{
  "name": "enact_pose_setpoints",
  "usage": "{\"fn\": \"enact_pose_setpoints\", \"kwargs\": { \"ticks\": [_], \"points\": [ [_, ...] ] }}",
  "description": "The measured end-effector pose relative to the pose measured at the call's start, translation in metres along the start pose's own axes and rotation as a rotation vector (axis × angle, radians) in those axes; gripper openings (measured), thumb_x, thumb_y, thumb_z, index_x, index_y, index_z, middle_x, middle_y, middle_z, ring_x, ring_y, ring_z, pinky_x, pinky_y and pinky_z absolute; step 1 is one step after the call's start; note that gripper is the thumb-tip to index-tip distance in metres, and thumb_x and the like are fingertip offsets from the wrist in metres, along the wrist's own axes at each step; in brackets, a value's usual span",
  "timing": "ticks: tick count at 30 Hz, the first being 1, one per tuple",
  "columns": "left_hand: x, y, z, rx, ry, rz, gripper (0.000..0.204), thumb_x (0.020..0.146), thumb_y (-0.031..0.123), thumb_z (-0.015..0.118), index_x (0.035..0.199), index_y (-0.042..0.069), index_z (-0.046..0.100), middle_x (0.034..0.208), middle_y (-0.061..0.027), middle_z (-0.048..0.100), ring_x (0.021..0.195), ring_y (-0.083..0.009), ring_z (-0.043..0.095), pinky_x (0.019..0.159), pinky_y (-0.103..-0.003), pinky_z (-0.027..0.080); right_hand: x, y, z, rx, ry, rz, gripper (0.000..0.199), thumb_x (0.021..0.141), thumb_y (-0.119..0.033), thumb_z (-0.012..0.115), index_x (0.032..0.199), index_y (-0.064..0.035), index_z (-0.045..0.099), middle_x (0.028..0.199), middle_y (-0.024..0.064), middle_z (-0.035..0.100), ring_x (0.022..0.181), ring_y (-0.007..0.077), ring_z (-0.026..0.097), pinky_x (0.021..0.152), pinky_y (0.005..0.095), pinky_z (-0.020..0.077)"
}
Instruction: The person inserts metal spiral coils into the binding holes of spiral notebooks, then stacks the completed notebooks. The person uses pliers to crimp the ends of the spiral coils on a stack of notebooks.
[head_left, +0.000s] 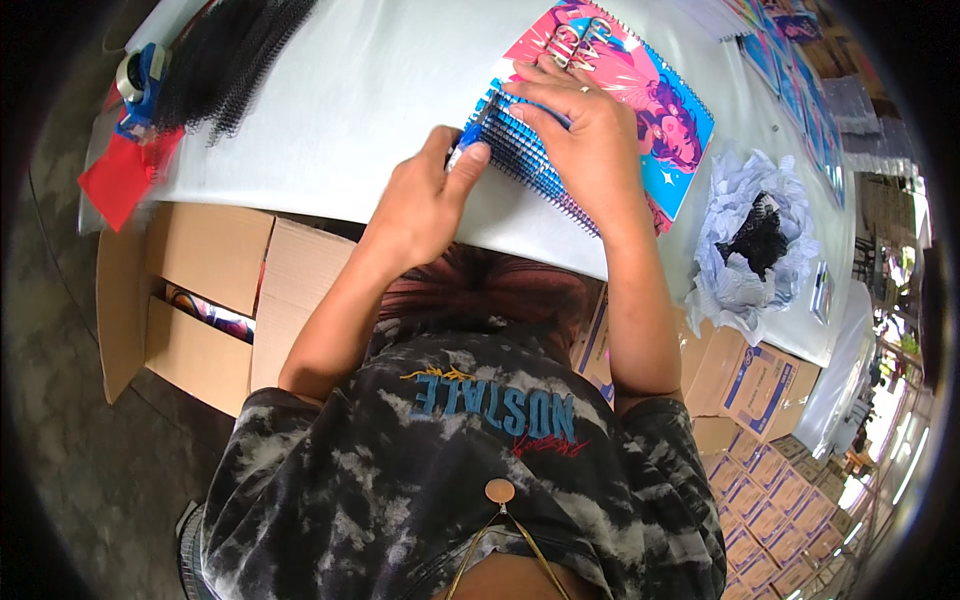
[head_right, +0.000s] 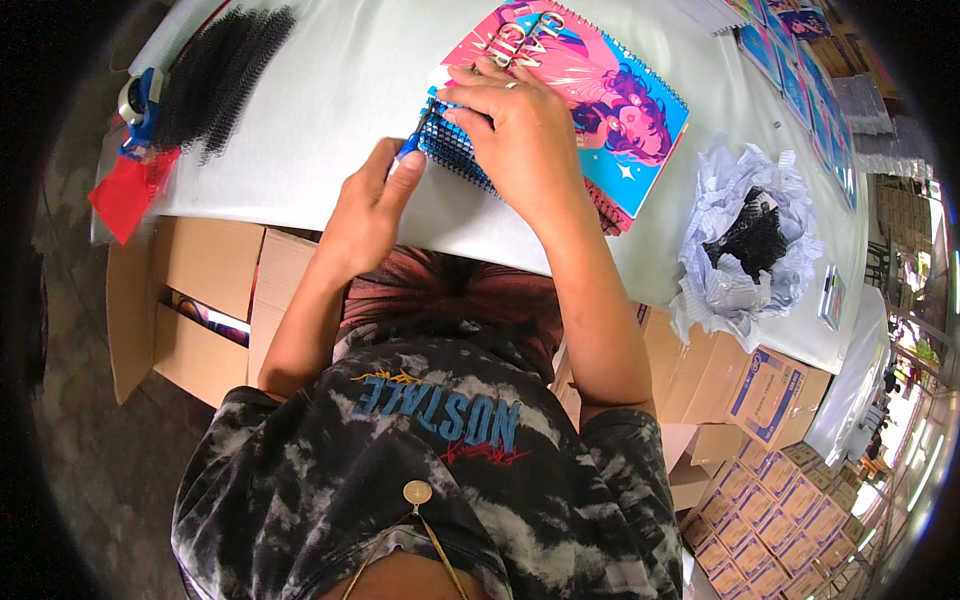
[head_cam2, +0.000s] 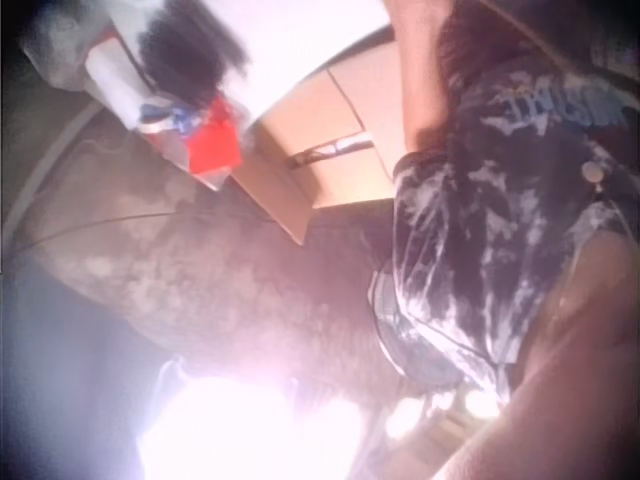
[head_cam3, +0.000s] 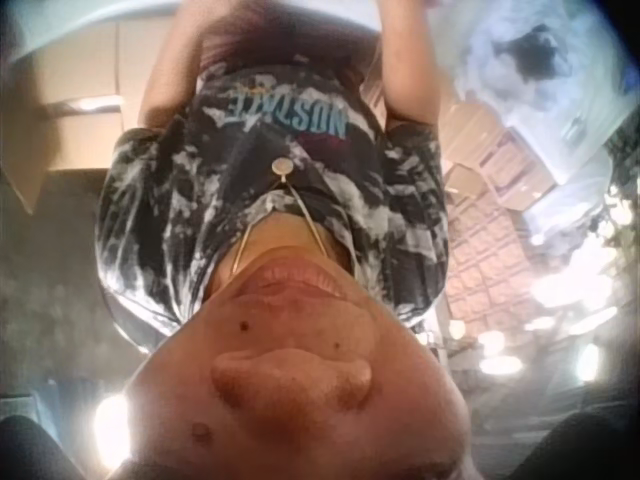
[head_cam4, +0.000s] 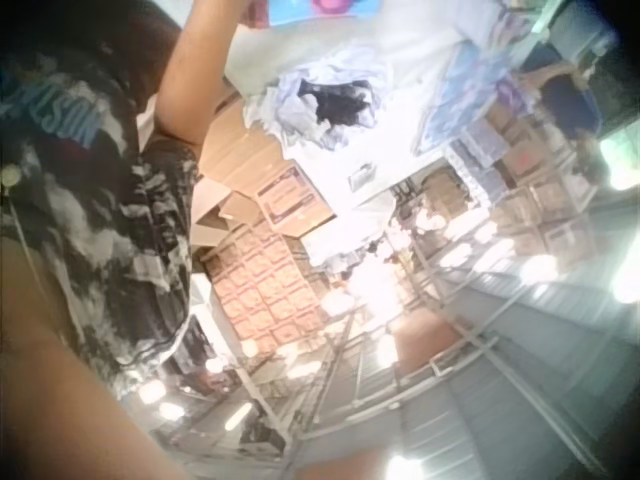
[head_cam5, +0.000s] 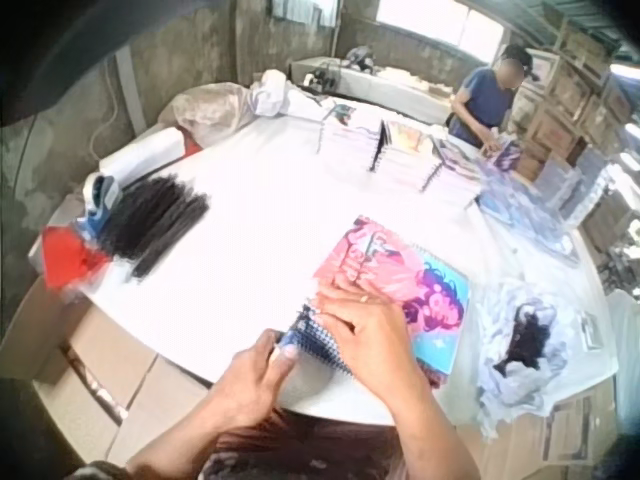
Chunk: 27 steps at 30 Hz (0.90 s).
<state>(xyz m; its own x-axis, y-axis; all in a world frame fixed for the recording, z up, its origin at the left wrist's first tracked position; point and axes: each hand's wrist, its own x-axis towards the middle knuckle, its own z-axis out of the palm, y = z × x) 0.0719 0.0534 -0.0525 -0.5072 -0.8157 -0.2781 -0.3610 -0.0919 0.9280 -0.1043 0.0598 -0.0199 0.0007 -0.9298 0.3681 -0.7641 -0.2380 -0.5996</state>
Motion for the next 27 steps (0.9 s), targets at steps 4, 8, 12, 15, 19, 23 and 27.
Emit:
{"fn": "enact_pose_setpoints", "kwargs": {
  "ticks": [4,8,12,15,19,23,27],
  "points": [
    [-0.003,0.002,-0.001,-0.137,-0.065,-0.041,0.057,0.093,0.053,0.033,0.112,0.001,0.049,0.083,-0.0115,0.059,0.071,-0.0226,0.057,0.063,-0.036,0.049,-0.003,-0.001,0.000,-0.101,0.001,-0.076,0.028,0.073,-0.008,0.069,0.101,-0.0078,0.067,0.112,0.0111,0.063,0.117,0.0255,0.051,0.098,0.0352,0.0397],
    [0.000,-0.014,-0.006,-1.170,-0.518,-0.173,0.061,0.094,0.052,0.027,0.116,-0.001,0.047,0.091,-0.0150,0.058,0.079,-0.0274,0.061,0.070,-0.042,0.054,-0.002,0.000,0.001,-0.025,0.008,-0.065,0.027,0.073,-0.008,0.068,0.100,-0.0073,0.067,0.112,0.0109,0.062,0.116,0.0262,0.052,0.100,0.0372,0.0372],
    [-0.004,-0.008,-0.002,-0.479,-0.215,-0.114,0.057,0.094,0.051,0.029,0.112,0.001,0.050,0.089,-0.0124,0.058,0.077,-0.0257,0.060,0.068,-0.038,0.052,-0.004,0.004,0.005,-0.031,0.040,-0.097,0.024,0.073,-0.009,0.067,0.097,-0.0069,0.066,0.109,0.0105,0.063,0.111,0.0268,0.054,0.101,0.0403,0.0351],
    [-0.007,0.001,0.006,0.436,0.157,-0.061,0.050,0.094,0.049,0.037,0.113,0.005,0.050,0.093,-0.0100,0.059,0.077,-0.0247,0.058,0.064,-0.033,0.045,-0.003,0.004,0.003,-0.056,0.020,-0.107,0.027,0.072,-0.008,0.068,0.099,-0.0072,0.066,0.112,0.0107,0.062,0.113,0.0267,0.053,0.100,0.0389,0.0365],
    [-0.005,-0.009,-0.003,-0.537,-0.245,-0.144,0.053,0.095,0.049,0.032,0.110,0.001,0.051,0.089,-0.0126,0.061,0.082,-0.0265,0.063,0.069,-0.040,0.052,-0.005,0.000,0.002,-0.126,0.004,-0.124,0.033,0.069,-0.007,0.069,0.102,-0.0079,0.064,0.116,0.0119,0.059,0.112,0.0271,0.053,0.100,0.0389,0.0366],
    [-0.010,-0.008,-0.003,-1.200,-0.444,-0.266,0.060,0.095,0.051,0.026,0.113,0.001,0.051,0.084,-0.0112,0.058,0.076,-0.0223,0.062,0.072,-0.041,0.054,-0.004,0.003,0.004,-0.108,0.016,-0.138,0.035,0.068,-0.006,0.068,0.103,-0.0086,0.063,0.117,0.0129,0.058,0.111,0.0282,0.053,0.101,0.0403,0.0354],
    [-0.008,-0.016,-0.006,-0.937,-0.380,-0.214,0.060,0.094,0.051,0.027,0.116,0.000,0.048,0.082,-0.0100,0.054,0.067,-0.0202,0.060,0.068,-0.041,0.056,-0.005,0.002,0.003,-0.110,0.010,-0.134,0.034,0.070,-0.006,0.067,0.103,-0.0085,0.063,0.117,0.0130,0.058,0.111,0.0285,0.053,0.101,0.0403,0.0351]
  ]
}}
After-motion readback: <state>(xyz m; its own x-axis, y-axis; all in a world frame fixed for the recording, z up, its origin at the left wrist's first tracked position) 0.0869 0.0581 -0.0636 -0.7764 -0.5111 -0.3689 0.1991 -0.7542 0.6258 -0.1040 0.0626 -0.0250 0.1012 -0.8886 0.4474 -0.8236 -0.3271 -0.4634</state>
